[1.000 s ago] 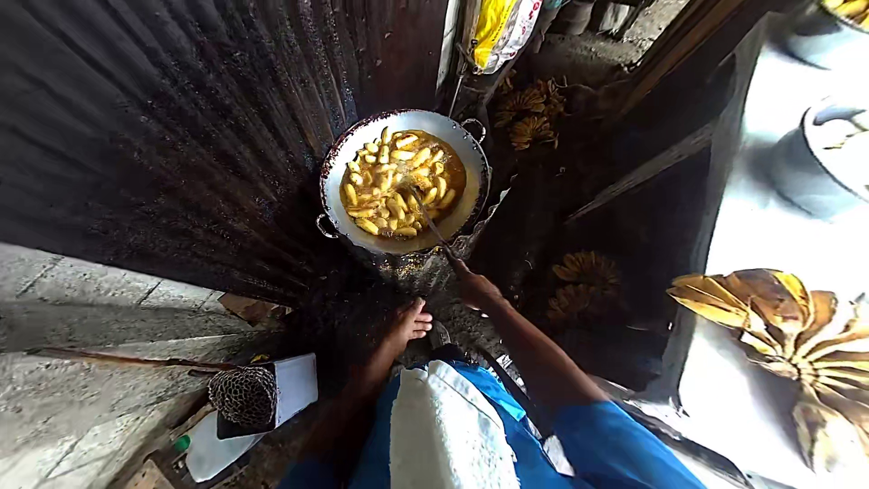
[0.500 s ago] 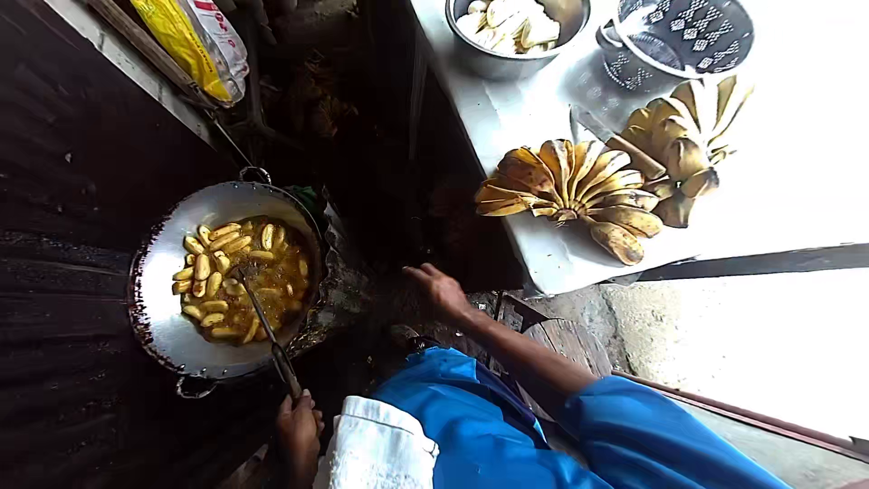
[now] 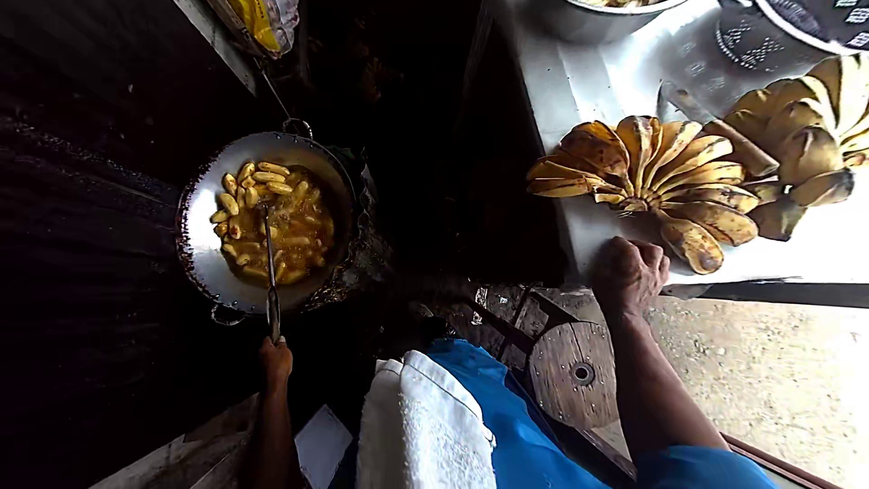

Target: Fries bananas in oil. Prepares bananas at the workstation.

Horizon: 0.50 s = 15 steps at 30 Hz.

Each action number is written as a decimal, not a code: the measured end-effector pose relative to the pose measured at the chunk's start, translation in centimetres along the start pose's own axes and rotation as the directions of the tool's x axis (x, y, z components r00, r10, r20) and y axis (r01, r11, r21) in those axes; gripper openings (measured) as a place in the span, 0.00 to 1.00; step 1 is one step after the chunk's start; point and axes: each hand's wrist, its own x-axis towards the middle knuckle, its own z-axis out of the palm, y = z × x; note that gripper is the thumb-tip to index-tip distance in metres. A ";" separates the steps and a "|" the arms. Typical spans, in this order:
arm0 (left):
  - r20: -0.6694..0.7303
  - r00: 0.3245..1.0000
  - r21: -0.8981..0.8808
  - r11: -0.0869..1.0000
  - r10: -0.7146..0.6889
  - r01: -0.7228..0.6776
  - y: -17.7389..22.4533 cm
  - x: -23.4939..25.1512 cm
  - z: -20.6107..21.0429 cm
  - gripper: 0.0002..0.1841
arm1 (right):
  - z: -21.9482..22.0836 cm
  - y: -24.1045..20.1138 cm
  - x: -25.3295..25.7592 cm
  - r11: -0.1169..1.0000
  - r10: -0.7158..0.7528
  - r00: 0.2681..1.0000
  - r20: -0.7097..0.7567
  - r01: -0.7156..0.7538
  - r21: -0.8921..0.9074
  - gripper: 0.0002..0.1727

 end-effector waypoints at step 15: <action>-0.022 0.997 0.074 0.995 0.067 -0.066 -17.5 -18.7 -16.0 0.22 | 0.8 -1.3 2.0 0.971 0.240 0.965 0.103 -0.240 -0.014 0.30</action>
